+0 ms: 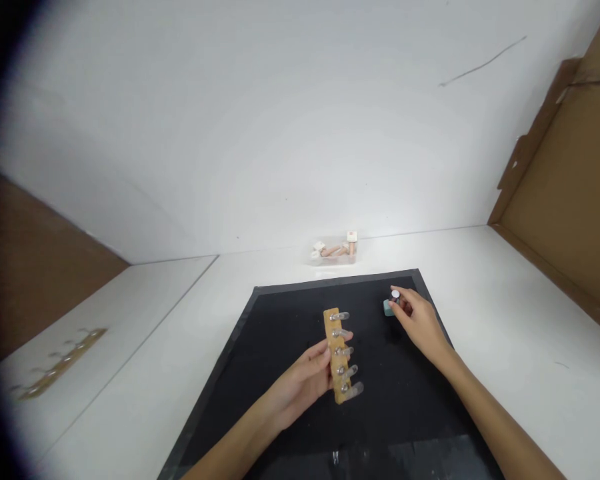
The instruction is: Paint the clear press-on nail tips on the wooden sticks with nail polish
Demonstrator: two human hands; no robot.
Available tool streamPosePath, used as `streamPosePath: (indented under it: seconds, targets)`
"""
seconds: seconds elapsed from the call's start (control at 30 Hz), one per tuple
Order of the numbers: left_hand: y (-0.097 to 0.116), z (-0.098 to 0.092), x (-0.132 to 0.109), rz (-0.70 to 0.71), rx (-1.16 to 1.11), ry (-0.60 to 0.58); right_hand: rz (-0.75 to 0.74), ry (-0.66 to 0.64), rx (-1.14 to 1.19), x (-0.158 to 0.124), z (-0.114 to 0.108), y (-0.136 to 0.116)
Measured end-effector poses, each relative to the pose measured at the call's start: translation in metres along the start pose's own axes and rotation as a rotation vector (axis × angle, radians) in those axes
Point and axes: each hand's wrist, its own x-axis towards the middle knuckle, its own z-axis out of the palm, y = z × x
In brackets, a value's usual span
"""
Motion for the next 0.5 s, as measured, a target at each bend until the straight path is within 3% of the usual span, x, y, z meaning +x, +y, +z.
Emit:
streamPosePath:
  seconds: [0.5]
  targets:
    - [-0.0034,-0.0021,0.0016,0.028,0.017,0.06,0.028,-0.045,0.014,-0.0003,-0.0065,-0.0006]
